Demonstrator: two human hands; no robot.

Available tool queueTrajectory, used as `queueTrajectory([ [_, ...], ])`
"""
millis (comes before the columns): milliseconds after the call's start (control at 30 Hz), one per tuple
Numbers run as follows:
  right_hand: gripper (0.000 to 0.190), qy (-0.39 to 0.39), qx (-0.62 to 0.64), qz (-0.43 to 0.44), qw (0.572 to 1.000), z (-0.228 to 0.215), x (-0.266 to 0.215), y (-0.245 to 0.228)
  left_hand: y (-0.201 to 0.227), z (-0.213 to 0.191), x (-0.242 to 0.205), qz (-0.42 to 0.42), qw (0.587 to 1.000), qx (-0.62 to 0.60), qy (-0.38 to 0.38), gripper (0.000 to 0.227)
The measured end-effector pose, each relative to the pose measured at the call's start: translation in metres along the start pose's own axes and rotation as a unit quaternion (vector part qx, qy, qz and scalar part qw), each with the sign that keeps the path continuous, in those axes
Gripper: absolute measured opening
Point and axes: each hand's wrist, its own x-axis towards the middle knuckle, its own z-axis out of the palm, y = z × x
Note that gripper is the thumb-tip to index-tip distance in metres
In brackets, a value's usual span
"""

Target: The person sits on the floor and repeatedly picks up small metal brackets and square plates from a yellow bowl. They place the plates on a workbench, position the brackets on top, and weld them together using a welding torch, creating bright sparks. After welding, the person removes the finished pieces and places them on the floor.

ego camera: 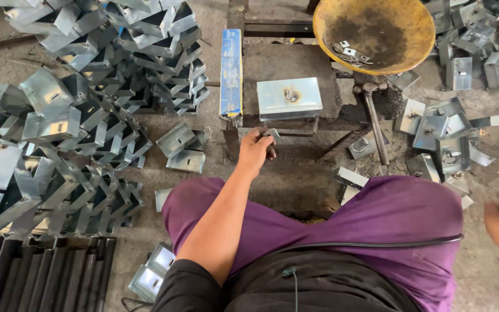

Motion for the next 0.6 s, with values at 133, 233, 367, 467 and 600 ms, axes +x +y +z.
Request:
queueTrajectory([
  [133, 0.046, -0.017, -0.019, 0.195, 0.98, 0.001, -0.056, 0.061, -0.001, 0.002, -0.004, 0.007, 1.0, 0.003, 0.027, 0.007],
  [233, 0.07, -0.106, 0.221, 0.423, 0.873, 0.018, -0.082, 0.065, 0.0, 0.001, -0.005, 0.023, 0.999, 0.026, 0.033, 0.009],
  [367, 0.079, -0.154, 0.291, 0.446, 0.832, 0.049, -0.082, 0.051, -0.003, -0.002, -0.007, 0.018, 0.994, 0.097, 0.047, 0.016],
  [467, 0.057, -0.174, 0.417, 0.422, 0.786, 0.061, -0.07, 0.044, -0.005, -0.003, -0.011, 0.017, 0.99, 0.125, 0.065, 0.019],
  [600, 0.042, -0.15, 0.449, 0.414, 0.778, 0.06, -0.05, 0.039, -0.004, -0.004, -0.007, -0.013, 0.991, 0.092, 0.091, 0.024],
])
